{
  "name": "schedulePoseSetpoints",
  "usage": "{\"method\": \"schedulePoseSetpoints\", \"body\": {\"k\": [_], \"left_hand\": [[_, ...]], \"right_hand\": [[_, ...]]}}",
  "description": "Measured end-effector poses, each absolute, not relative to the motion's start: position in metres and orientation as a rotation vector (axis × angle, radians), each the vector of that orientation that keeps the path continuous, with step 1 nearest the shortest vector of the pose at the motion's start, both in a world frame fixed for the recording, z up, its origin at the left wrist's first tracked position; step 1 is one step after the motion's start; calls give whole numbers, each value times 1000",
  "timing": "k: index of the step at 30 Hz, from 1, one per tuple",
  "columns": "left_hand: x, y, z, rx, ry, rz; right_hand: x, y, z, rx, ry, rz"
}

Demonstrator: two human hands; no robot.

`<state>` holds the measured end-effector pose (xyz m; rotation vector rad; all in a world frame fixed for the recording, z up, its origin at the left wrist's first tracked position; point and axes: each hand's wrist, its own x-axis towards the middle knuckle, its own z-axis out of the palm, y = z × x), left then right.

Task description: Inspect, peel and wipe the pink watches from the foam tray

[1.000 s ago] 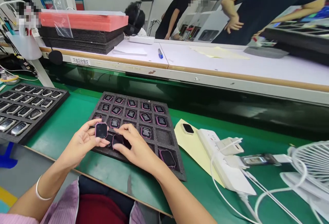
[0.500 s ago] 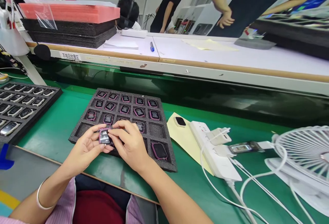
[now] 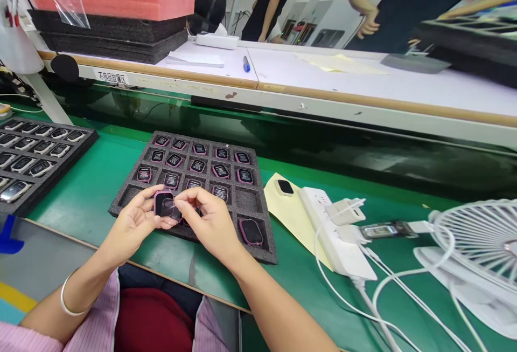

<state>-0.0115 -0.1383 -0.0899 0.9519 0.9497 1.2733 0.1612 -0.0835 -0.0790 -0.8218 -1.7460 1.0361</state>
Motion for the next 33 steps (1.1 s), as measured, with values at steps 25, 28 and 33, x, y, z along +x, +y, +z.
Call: {"method": "schedulePoseSetpoints", "body": {"k": [25, 28, 33], "left_hand": [[-4, -142, -100, 1047, 997, 1234], [-3, -142, -101, 1050, 1005, 1235], [-1, -141, -101, 1057, 1003, 1229]], "right_hand": [[159, -79, -85, -913, -1590, 1321], [160, -79, -86, -919, -1602, 1312], [160, -79, -88, -912, -1604, 1288]]}}
